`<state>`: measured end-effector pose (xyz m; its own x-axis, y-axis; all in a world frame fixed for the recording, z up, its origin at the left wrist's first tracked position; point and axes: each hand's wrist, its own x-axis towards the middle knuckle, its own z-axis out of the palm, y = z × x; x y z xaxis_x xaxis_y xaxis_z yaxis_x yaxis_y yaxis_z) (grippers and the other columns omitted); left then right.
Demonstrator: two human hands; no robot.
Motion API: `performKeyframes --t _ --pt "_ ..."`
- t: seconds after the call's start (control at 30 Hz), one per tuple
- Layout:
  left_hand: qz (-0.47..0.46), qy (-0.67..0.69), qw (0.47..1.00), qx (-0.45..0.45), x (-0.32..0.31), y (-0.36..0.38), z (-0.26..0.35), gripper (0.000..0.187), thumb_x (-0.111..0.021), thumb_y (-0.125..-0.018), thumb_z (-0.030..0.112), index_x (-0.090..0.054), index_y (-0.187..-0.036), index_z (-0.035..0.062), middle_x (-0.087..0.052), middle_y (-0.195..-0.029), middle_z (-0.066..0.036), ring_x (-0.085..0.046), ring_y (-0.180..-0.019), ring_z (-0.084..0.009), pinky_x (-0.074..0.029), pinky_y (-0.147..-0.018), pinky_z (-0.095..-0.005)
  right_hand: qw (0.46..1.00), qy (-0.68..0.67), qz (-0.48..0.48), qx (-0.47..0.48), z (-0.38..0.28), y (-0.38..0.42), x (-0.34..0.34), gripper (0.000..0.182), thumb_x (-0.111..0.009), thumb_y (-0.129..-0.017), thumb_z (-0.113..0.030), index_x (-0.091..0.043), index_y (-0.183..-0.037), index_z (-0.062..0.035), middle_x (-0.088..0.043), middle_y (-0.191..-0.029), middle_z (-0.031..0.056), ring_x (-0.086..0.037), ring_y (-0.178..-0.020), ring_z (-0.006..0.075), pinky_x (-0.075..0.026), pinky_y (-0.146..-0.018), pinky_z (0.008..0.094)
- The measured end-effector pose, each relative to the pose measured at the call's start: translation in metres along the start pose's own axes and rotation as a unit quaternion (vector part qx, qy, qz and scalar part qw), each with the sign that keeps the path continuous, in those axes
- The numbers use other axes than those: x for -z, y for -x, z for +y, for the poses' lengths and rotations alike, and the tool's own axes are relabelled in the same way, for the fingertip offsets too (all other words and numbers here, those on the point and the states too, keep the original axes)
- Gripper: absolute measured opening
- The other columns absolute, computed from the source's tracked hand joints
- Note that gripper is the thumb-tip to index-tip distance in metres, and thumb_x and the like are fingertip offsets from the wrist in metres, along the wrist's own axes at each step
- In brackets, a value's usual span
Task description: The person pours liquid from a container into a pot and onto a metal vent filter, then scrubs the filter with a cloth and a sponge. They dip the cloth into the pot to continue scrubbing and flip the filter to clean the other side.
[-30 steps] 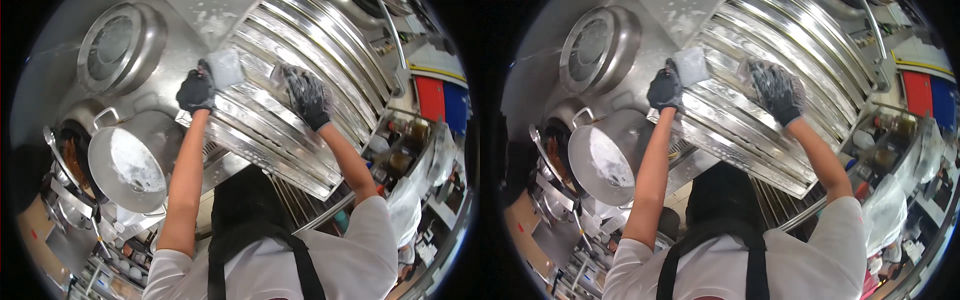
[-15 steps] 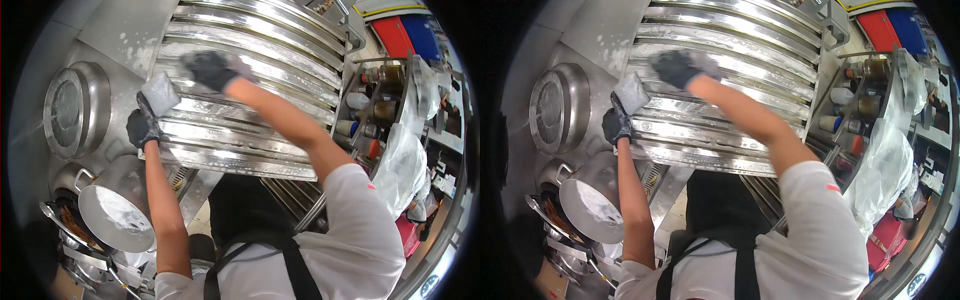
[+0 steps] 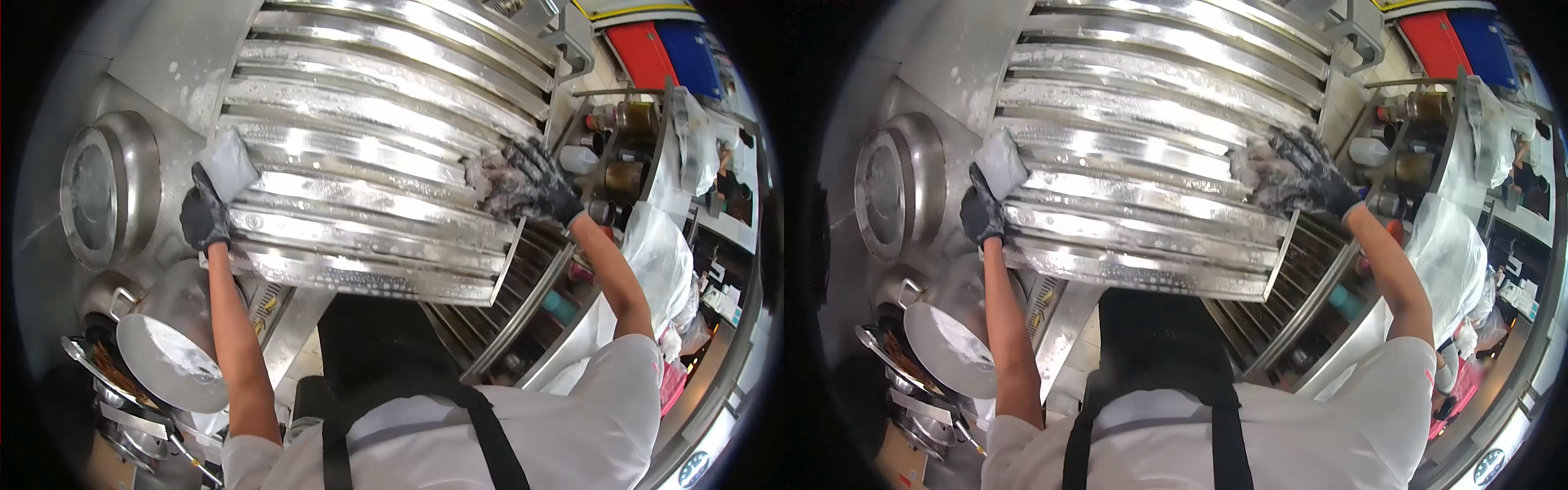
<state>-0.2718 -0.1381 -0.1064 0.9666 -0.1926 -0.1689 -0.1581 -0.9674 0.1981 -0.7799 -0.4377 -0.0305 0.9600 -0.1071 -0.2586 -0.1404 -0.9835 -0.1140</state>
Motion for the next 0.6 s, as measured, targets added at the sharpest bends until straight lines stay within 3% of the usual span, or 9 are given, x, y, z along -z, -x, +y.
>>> performKeyframes --t 0.07,0.1,0.13,0.2,0.23,0.3,0.37,0.4,0.6 --pt "0.038 -0.014 0.999 -0.034 -0.009 -0.003 -0.012 0.073 -0.026 -0.092 0.068 -0.070 -0.105 0.0105 -0.068 -0.104 -0.019 -0.063 -0.100 -0.0422 -0.047 -0.086 -0.0517 0.993 -0.085 0.083 0.017 0.005 -0.008 -0.029 0.077 -0.072 -0.075 -0.049 -0.048 -0.140 -0.0164 -0.039 -0.147 0.0155 -0.031 -0.140 0.0361 -0.017 -0.118 0.0500" --pt "0.034 -0.019 0.999 -0.036 -0.010 -0.003 -0.011 0.071 -0.027 -0.093 0.066 -0.069 -0.105 0.0106 -0.068 -0.105 -0.019 -0.063 -0.099 -0.0419 -0.048 -0.086 -0.0516 0.985 -0.159 0.016 -0.068 0.008 -0.018 -0.042 0.080 -0.072 -0.075 -0.051 -0.045 -0.141 -0.0129 -0.038 -0.148 0.0177 -0.031 -0.140 0.0363 -0.020 -0.117 0.0508" --pt "0.026 -0.023 0.999 -0.039 -0.009 -0.001 -0.008 0.069 -0.028 -0.093 0.065 -0.069 -0.106 0.0108 -0.068 -0.105 -0.019 -0.063 -0.099 -0.0416 -0.048 -0.085 -0.0514 0.978 -0.181 0.088 -0.047 0.000 -0.037 -0.034 0.080 -0.071 -0.077 -0.049 -0.044 -0.143 -0.0135 -0.039 -0.147 0.0178 -0.031 -0.140 0.0356 -0.024 -0.116 0.0483" --pt "0.005 -0.022 1.000 -0.020 -0.009 0.000 -0.005 0.066 -0.031 -0.093 0.063 -0.069 -0.106 0.0110 -0.068 -0.105 -0.018 -0.064 -0.098 -0.0408 -0.049 -0.084 -0.0514 0.997 -0.042 0.064 -0.005 -0.009 -0.074 -0.050 0.078 -0.071 -0.079 -0.047 -0.041 -0.144 -0.0163 -0.038 -0.149 0.0147 -0.033 -0.139 0.0323 -0.023 -0.118 0.0434" --pt "0.044 -0.029 0.998 -0.043 -0.017 -0.003 -0.014 0.062 -0.034 -0.093 0.062 -0.070 -0.104 0.0120 -0.069 -0.102 -0.017 -0.065 -0.094 -0.0397 -0.051 -0.080 -0.0498 0.940 -0.327 0.060 -0.071 -0.019 -0.095 -0.061 0.073 -0.070 -0.081 -0.045 -0.042 -0.143 -0.0178 -0.040 -0.148 0.0126 -0.035 -0.138 0.0297 -0.026 -0.117 0.0425" --pt "0.061 -0.031 0.996 -0.048 -0.010 0.001 -0.005 0.060 -0.037 -0.092 0.063 -0.071 -0.100 0.0141 -0.071 -0.096 -0.016 -0.067 -0.088 -0.0389 -0.052 -0.075 -0.0486 0.802 -0.580 0.088 -0.114 -0.035 -0.150 -0.091 0.062 -0.066 -0.085 -0.042 -0.045 -0.140 -0.0205 -0.046 -0.143 0.0087 -0.041 -0.134 0.0252 -0.032 -0.114 0.0418" --pt "0.050 -0.009 0.998 -0.041 -0.005 0.005 0.001 0.059 -0.038 -0.092 0.063 -0.071 -0.100 0.0147 -0.071 -0.095 -0.016 -0.067 -0.087 -0.0390 -0.052 -0.074 -0.0488 0.872 -0.425 0.238 -0.042 -0.058 -0.216 -0.094 0.052 -0.061 -0.089 -0.040 -0.048 -0.136 -0.0220 -0.053 -0.135 0.0064 -0.049 -0.126 0.0223 -0.039 -0.109 0.0423" --pt "0.043 0.010 0.999 -0.028 -0.003 0.004 0.001 0.059 -0.038 -0.092 0.063 -0.071 -0.099 0.0154 -0.071 -0.094 -0.016 -0.067 -0.087 -0.0391 -0.052 -0.074 -0.0489 0.904 -0.253 0.345 0.017 -0.071 -0.251 -0.075 0.048 -0.059 -0.090 -0.038 -0.049 -0.134 -0.0223 -0.056 -0.131 0.0059 -0.052 -0.122 0.0213 -0.043 -0.106 0.0424" --pt "0.085 -0.010 0.993 -0.082 -0.022 -0.005 -0.017 0.047 -0.042 -0.094 0.051 -0.072 -0.096 0.0144 -0.071 -0.091 -0.015 -0.068 -0.083 -0.0369 -0.053 -0.070 -0.0478 0.926 -0.083 0.368 -0.027 -0.143 -0.428 -0.010 0.048 -0.057 -0.082 -0.043 -0.060 -0.123 -0.0181 -0.061 -0.117 0.0116 -0.058 -0.110 0.0286 -0.047 -0.092 0.0434"
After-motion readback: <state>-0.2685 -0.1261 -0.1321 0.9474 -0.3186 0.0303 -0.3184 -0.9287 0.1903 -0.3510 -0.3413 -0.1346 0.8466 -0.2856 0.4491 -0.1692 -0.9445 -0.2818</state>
